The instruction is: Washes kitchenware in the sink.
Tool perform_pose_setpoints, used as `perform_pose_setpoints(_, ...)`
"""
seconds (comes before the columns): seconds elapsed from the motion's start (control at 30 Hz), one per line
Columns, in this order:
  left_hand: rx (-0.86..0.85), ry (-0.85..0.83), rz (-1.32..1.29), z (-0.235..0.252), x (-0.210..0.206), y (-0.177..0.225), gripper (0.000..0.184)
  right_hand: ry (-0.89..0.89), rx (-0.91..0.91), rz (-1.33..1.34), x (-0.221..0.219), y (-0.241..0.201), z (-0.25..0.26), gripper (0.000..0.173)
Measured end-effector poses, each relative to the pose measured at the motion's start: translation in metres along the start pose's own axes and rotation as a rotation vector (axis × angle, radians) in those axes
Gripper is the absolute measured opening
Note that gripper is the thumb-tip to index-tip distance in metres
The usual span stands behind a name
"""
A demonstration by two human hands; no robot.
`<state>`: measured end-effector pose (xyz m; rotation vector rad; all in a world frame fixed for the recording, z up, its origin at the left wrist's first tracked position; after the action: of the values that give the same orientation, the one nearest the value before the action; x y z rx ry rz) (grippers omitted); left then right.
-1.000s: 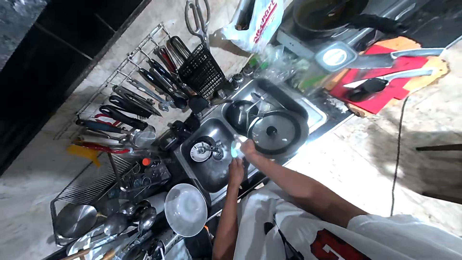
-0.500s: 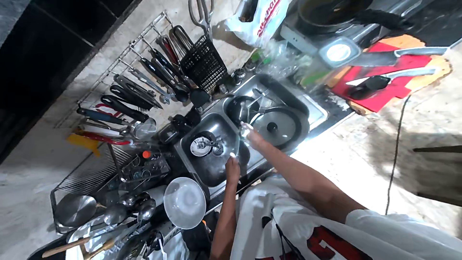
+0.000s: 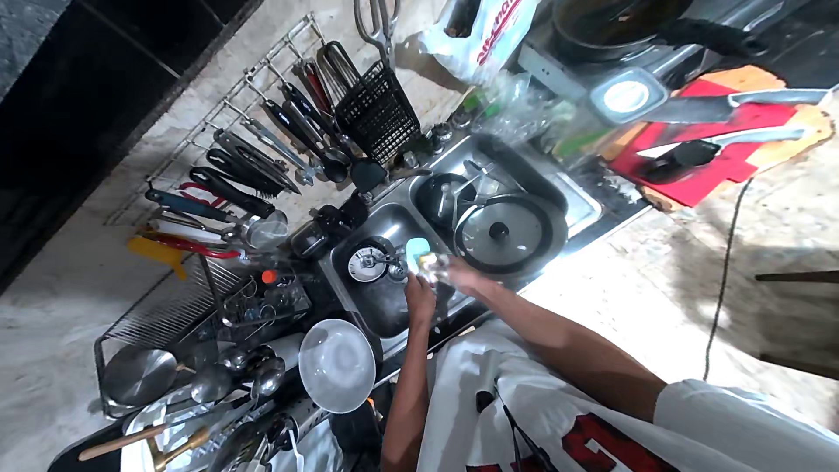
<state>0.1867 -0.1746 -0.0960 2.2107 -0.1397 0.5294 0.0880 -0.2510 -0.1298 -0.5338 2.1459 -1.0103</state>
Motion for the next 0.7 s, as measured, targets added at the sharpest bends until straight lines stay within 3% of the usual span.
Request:
perform_pose_setpoints(0.2, 0.005, -0.110, 0.111, -0.007, -0.007, 0.004, 0.044, 0.256, 0.030, 0.140, 0.025, -0.009, 0.016, 0.029)
perform_pose_setpoints(0.43, 0.033, -0.134, 0.128, 0.002, 0.004, -0.001, 0.040, 0.175, -0.021, 0.076, 0.004, -0.005, 0.005, 0.030)
perform_pose_setpoints(0.57, 0.035, -0.147, 0.108, -0.010, -0.002, -0.001, 0.041, 0.300, 0.111, 0.152, 0.027, -0.018, 0.021, 0.028)
perform_pose_setpoints(0.7, 0.037, -0.103, 0.054, -0.003, 0.004, 0.000, 0.039, 0.294, 0.098, 0.094, 0.009, -0.008, 0.017, 0.033)
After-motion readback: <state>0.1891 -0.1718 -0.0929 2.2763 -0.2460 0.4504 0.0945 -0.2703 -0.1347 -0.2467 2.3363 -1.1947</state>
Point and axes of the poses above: each hand's wrist, its own z-axis towards the middle knuckle, its own x-axis out of the back of the hand, y = z × x, the point moved 8 cm from there along z, towards the middle knuckle, and after that the axes turned 12 degrees about -y, right-handed, at the moved point
